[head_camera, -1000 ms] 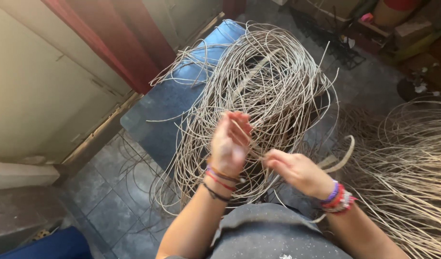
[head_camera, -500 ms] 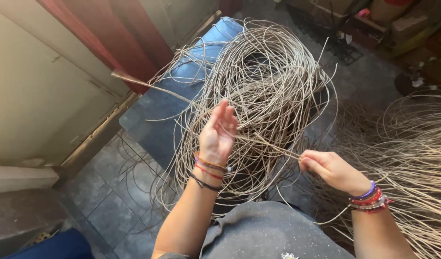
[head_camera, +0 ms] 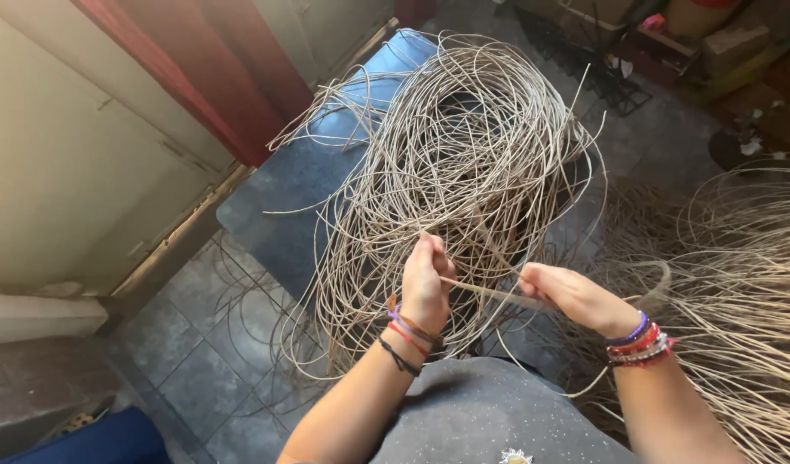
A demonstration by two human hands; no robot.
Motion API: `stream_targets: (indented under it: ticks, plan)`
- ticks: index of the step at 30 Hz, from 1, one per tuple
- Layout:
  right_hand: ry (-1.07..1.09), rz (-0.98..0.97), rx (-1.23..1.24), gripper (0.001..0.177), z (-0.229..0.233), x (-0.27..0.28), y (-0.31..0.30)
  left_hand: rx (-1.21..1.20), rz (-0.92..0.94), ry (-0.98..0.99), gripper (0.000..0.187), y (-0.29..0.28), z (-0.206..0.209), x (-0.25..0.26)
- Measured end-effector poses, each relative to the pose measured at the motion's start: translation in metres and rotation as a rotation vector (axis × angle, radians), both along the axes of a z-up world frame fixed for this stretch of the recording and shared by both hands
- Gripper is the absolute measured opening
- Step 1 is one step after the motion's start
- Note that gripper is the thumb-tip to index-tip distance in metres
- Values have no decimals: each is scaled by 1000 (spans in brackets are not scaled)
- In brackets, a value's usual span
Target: Weaving natural straw fibers onto a large circular frame
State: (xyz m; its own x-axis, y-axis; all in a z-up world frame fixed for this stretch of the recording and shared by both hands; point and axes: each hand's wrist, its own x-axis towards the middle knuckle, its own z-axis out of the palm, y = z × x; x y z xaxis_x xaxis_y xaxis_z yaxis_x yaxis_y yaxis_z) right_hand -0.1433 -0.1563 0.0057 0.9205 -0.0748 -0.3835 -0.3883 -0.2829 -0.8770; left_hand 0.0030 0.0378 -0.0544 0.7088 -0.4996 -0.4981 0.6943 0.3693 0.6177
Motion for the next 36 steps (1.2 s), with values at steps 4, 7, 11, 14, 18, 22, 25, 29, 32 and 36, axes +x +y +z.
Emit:
stream_targets:
  ticks: [4, 7, 11, 14, 18, 22, 25, 29, 32, 36]
  plan:
    - [9, -78, -105, 32, -3, 5, 1, 103, -54, -181, 48, 5, 24, -18]
    - [-40, -182, -191, 33, 28, 24, 24, 146, -188, -281, 44, -2, 12, -45]
    - [-103, -320, -311, 26, 37, 41, 47, 22, -393, -308, 30, -10, -15, -88]
    - [-185, -395, -232, 26, 39, 39, 68, 53, -566, -347, 28, -4, -3, -95]
    - [-235, -415, -221, 26, 22, 30, 73, 155, -778, -455, 18, 2, 19, -92]
    - [-134, -455, -402, 24, 20, 11, 79, -25, -625, -673, 61, 15, 50, -68]
    - [-94, -391, -576, 25, 21, -10, 88, -115, -372, -640, 35, 27, 86, -54]
    - [-134, -421, -613, 18, 27, -36, 109, -112, -198, -372, 45, 31, 77, -50]
    - [-138, -519, -622, 18, 39, -52, 129, -170, -165, -52, 44, 31, 68, -58]
    - [-67, -572, -594, 19, 32, -88, 137, -218, -214, 25, 47, 32, 64, -60]
